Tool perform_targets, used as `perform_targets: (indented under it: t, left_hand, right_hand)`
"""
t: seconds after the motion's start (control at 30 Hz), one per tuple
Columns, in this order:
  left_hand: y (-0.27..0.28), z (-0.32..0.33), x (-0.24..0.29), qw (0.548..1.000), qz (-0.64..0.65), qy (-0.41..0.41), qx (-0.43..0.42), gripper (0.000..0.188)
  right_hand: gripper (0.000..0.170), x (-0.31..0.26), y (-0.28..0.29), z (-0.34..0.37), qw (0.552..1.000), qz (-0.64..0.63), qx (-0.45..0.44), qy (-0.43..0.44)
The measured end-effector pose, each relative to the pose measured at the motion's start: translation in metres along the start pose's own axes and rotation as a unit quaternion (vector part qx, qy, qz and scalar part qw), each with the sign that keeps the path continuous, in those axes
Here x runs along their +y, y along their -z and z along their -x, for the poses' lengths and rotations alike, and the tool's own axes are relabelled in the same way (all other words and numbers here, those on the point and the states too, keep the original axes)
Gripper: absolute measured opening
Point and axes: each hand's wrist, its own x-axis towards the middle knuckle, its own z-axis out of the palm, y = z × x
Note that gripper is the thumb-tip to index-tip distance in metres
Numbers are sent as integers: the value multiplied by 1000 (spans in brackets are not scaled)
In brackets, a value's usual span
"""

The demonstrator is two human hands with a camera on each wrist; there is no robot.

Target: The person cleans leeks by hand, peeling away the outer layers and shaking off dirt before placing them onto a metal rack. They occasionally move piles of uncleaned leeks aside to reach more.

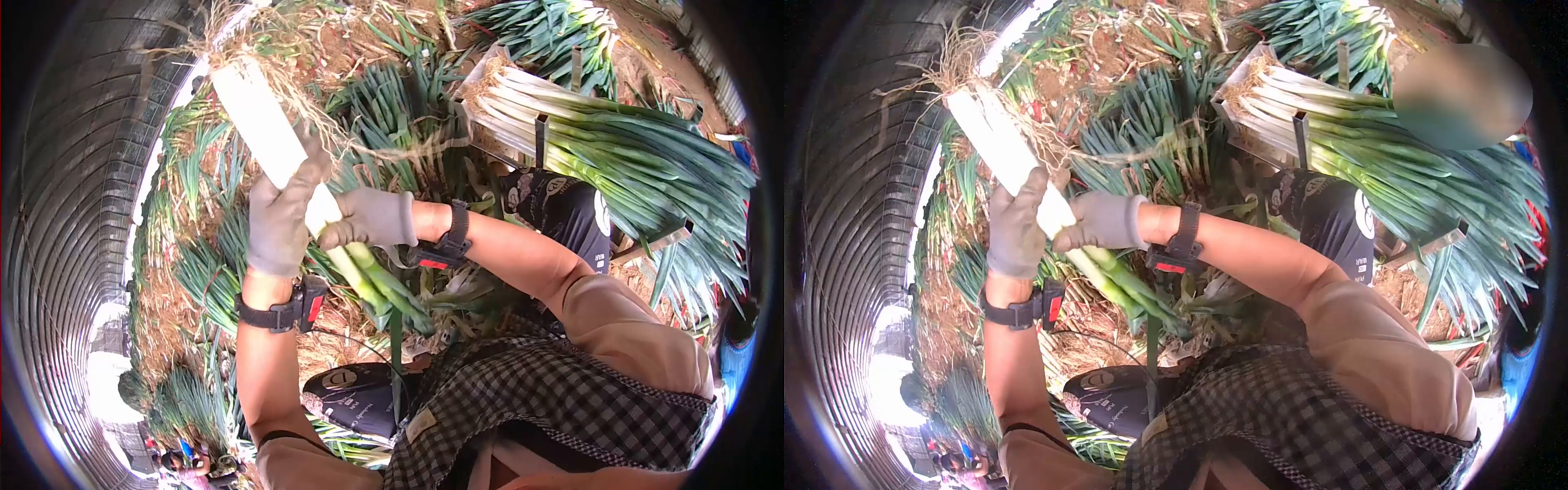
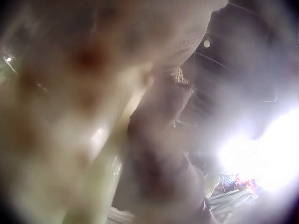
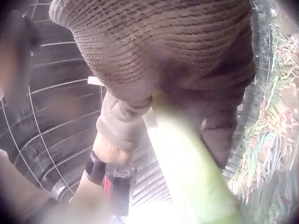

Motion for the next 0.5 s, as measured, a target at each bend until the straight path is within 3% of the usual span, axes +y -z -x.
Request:
perform_targets:
  t: [0.07, 0.13, 0.17, 0.2, 0.23, 0.27, 0.33, 0.4, 0.43, 0.5]
  left_hand:
    - [-8, 8, 14, 998, -4, 60, -23, 45]
    - [1, 6, 6, 978, -191, -49, -70, 43]
    - [2, 3, 1, 953, -270, -108, -82, 43]
    - [0, 0, 5, 956, -257, -131, -52, 41]
    - [-3, -3, 8, 957, -245, -154, -22, 39]
    - [-6, -5, 19, 973, -190, -120, 43, 37]
    - [-10, -8, 46, 979, -94, -49, 173, 34]
    - [-7, -10, 66, 975, -95, -42, 197, 26]
    - [-16, -12, 74, 962, -101, -93, 236, 31]
    - [-6, -7, 98, 963, -142, -121, 196, 32]
  right_hand:
    - [44, -1, -2, 6, 996, 61, 15, 63]
    - [44, 7, -7, 2, 995, 40, 49, 74]
    - [50, 1, -6, 6, 999, 13, 37, 13]
    - [59, -9, -8, 12, 998, -19, 28, -49]
    - [71, -10, -19, 25, 990, 38, 110, -82]
    - [83, -11, -34, 34, 972, 94, 185, -112]
    - [95, 6, -59, 44, 962, 112, 246, -27]
    - [94, -3, -67, 39, 957, 103, 269, -19]
    - [95, -5, -68, 28, 955, 109, 274, 3]
    - [94, -12, -69, 16, 953, 103, 285, 9]
